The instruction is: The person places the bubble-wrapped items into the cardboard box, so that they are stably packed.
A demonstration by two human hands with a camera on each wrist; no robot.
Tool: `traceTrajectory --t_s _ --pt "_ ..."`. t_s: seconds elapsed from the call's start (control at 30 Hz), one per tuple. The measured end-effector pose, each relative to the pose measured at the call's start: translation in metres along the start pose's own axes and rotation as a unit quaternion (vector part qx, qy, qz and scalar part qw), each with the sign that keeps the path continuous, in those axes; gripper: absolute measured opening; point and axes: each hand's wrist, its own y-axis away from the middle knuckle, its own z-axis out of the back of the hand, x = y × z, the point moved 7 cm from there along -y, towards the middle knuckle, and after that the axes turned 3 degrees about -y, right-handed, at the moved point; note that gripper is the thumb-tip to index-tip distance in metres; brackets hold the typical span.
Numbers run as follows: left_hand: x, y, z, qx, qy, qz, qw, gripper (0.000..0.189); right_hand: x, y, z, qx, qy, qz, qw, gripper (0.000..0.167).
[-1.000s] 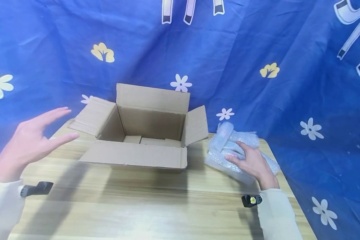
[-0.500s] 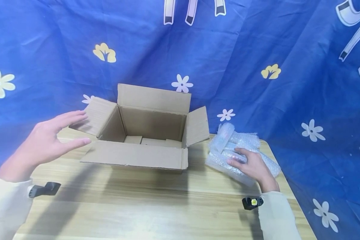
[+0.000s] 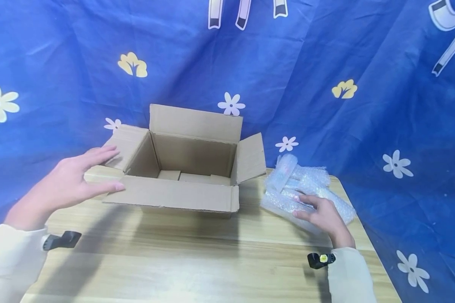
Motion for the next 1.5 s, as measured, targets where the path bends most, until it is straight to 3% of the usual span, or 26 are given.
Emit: traceTrajectory --t_s 0.33,0.57,0.83,0.97,1.23,1.5 --pt "0.004 -0.001 -0.010 0.031 -0.002 0.016 0.9994 0.089 -0.012 0.001 -0.002 -0.014 0.000 -0.003 0.9999 0.061" --pt "0.006 0.000 -0.013 0.035 -0.003 0.023 0.9991 0.090 -0.018 -0.003 -0.005 -0.015 -0.010 -0.014 0.9997 0.062" --pt "0.006 0.001 -0.018 0.048 -0.014 0.009 0.9987 0.092 -0.027 -0.004 -0.014 0.001 -0.038 -0.047 0.9982 0.068" --pt "0.006 0.002 -0.019 0.054 -0.021 0.002 0.9983 0.094 -0.027 -0.006 -0.016 0.000 -0.031 -0.034 0.9989 0.068" --pt "0.010 0.001 -0.021 0.073 -0.017 0.018 0.9970 0.095 -0.024 -0.007 -0.017 -0.004 -0.012 -0.026 0.9996 0.068" --pt "0.015 0.002 -0.020 0.112 0.004 0.041 0.9929 0.096 -0.022 -0.007 -0.018 -0.001 -0.007 -0.025 0.9997 0.068"
